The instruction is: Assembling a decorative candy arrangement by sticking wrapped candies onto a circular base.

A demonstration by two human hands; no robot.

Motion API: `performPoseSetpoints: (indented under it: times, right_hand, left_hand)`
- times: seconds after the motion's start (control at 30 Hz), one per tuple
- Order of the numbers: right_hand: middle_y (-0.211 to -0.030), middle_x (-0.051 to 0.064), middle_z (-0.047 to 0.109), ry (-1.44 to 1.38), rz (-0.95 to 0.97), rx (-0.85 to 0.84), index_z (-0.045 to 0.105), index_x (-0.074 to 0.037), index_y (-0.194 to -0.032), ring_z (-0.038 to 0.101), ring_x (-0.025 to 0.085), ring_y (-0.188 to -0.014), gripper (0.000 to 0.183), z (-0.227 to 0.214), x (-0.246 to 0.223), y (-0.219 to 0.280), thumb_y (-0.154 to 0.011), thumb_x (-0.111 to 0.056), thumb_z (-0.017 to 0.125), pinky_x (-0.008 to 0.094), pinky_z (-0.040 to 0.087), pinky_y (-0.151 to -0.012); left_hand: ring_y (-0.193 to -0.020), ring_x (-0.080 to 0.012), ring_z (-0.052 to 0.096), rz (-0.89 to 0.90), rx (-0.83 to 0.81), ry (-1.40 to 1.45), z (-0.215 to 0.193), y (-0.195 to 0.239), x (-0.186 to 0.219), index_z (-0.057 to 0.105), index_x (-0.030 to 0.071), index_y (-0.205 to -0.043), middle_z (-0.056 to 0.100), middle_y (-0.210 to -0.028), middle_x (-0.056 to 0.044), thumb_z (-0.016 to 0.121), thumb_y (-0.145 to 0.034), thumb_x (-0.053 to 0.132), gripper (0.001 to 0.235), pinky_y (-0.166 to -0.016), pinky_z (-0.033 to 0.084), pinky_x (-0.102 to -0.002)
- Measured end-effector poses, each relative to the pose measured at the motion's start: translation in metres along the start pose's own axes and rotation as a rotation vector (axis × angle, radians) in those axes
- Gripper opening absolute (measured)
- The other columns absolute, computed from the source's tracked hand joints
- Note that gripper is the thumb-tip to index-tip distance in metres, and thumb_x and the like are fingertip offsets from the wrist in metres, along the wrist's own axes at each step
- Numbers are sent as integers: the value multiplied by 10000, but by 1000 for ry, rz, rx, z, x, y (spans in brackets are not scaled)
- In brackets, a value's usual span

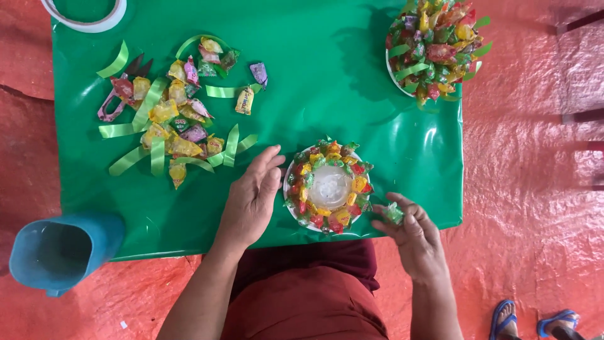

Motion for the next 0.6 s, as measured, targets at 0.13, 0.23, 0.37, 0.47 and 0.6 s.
performPoseSetpoints:
  times: [0.13, 0.23, 0.37, 0.47, 0.6]
  right_hand:
    - [-1519, 237, 438, -117, 27, -1, 590, -74, -1053, 576, 430, -1277, 98, 14, 3, -2, -1068, -156, 539, 506, 569, -971]
    - [-1514, 241, 446, -105, -3, -1, 548, -71, -1034, 594, 417, -1259, 93, 9, 1, -13, -1067, -159, 544, 497, 589, -960]
    - [-1462, 237, 531, -79, 22, -3, 552, -73, -1016, 645, 393, -1195, 81, -2, -1, -43, -1059, -142, 560, 484, 601, -938]
    - [-1441, 211, 550, 233, -3, -51, 547, -66, -995, 628, 324, -1182, 109, 2, -19, -63, -1050, -161, 548, 469, 599, -974]
    - [-1101, 78, 688, 928, -188, -192, 609, -11, -1051, 591, 125, -839, 81, 46, -66, -60, -1020, -83, 588, 242, 496, -750]
  left_hand:
    - [-1104, -257, 738, 28, -1, -17, 0, 2, 3, 476, 33, -1458, 688, -1337, -195, 419, -1006, 469, 630, -876, 596, -324]
    - [-1073, -253, 740, 8, 20, 45, -1, 13, -5, 464, 35, -1465, 677, -1329, -223, 463, -997, 439, 618, -853, 636, -328]
    - [-1073, -258, 731, -53, -10, 223, 6, 41, -24, 398, 17, -1503, 645, -1331, -242, 513, -988, 352, 626, -855, 642, -343]
    - [-1067, -261, 728, -114, -52, 272, 15, 65, -41, 377, 28, -1515, 632, -1337, -228, 534, -977, 333, 638, -859, 643, -351]
    - [-856, -183, 755, 216, 132, -155, -4, 77, 18, 527, 12, -1360, 700, -1243, -165, 716, -897, 166, 523, -643, 633, -264]
Point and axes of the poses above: each hand's wrist, its own y-axis away from the middle knuckle, its own z-axis out of the palm, x = y × z, the point moved 9 cm from there along -y, towards the middle knuckle
